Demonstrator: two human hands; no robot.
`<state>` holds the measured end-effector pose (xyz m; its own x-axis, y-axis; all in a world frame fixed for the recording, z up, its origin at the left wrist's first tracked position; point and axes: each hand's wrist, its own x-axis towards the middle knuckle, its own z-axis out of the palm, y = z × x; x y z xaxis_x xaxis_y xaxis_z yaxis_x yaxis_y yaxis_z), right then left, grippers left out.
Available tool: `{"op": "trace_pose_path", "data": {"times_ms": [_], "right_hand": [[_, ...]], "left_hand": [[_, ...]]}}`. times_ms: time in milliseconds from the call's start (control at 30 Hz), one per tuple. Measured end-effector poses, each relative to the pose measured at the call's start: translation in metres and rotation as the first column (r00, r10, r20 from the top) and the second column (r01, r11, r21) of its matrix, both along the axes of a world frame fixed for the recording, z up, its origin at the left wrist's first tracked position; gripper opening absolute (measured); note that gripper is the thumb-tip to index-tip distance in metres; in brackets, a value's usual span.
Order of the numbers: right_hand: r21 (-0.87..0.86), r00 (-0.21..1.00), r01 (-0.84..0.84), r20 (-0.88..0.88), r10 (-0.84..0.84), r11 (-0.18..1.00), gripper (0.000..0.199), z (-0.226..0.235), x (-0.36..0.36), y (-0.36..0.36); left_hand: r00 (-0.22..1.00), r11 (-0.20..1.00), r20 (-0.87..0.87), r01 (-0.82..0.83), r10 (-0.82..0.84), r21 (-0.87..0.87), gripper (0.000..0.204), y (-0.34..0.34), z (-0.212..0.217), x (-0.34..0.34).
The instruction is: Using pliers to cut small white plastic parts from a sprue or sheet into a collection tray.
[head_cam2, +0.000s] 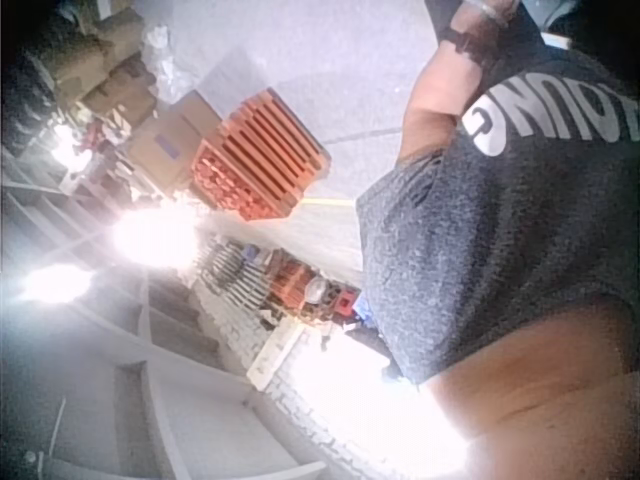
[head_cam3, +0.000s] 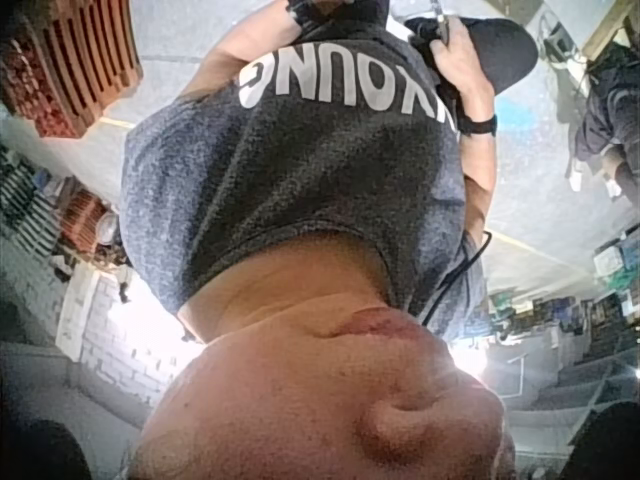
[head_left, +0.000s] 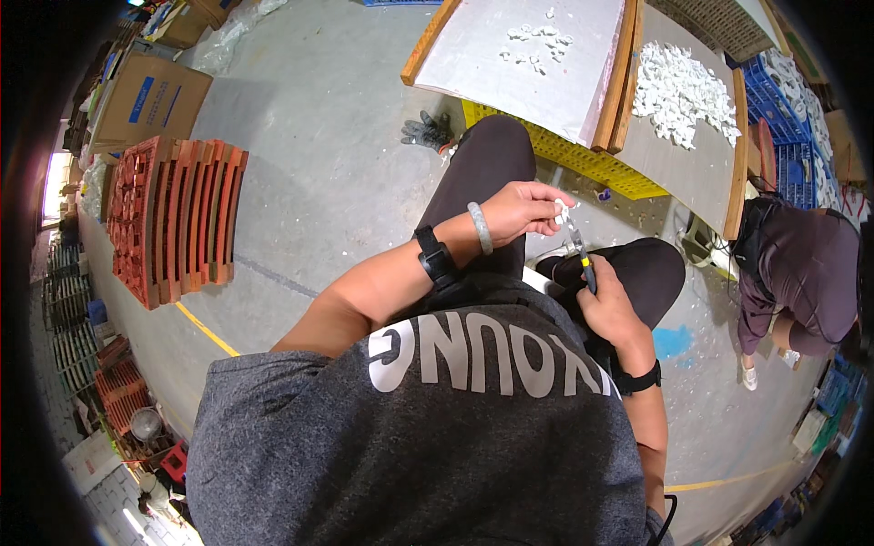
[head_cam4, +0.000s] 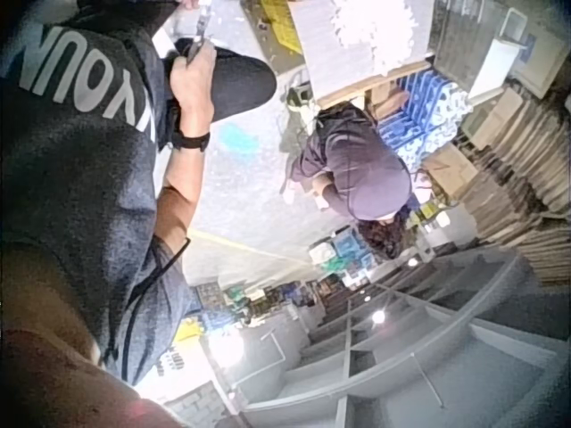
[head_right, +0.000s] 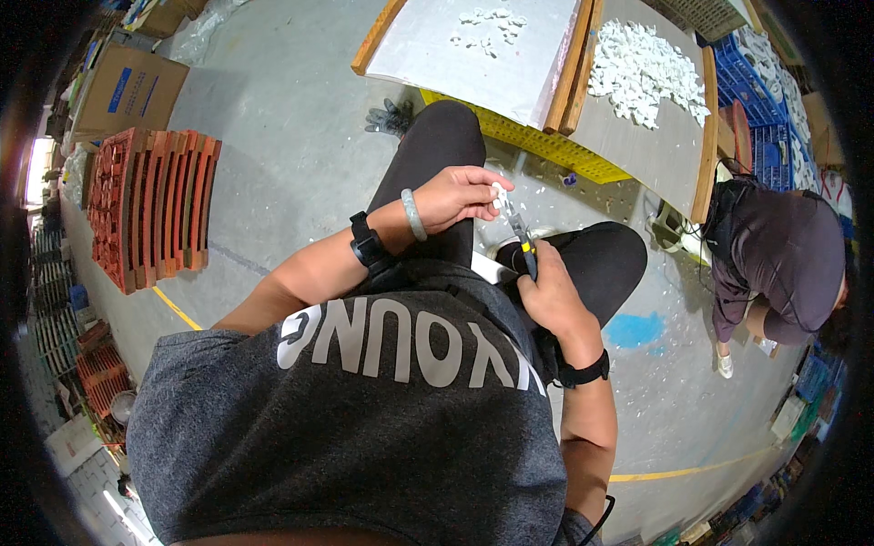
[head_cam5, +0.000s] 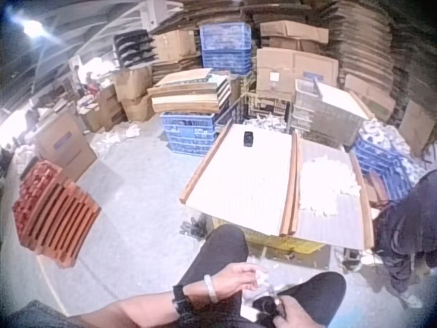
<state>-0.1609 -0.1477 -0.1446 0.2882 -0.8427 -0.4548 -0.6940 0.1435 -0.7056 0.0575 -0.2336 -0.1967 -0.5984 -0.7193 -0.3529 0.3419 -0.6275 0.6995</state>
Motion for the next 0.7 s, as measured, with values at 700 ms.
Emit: {"op": "trace_pose_path", "data": {"times_ms": [700], "right_hand": [[-0.200, 0.993, -0.016, -0.116, -0.007, 0.980, 0.040, 0.003, 0.005, 0.002]], "left_hand": [[1.000, 1.000, 0.017, 0.019, -0.019, -0.005, 0.022, -0.002, 0.001, 0.001]]}}
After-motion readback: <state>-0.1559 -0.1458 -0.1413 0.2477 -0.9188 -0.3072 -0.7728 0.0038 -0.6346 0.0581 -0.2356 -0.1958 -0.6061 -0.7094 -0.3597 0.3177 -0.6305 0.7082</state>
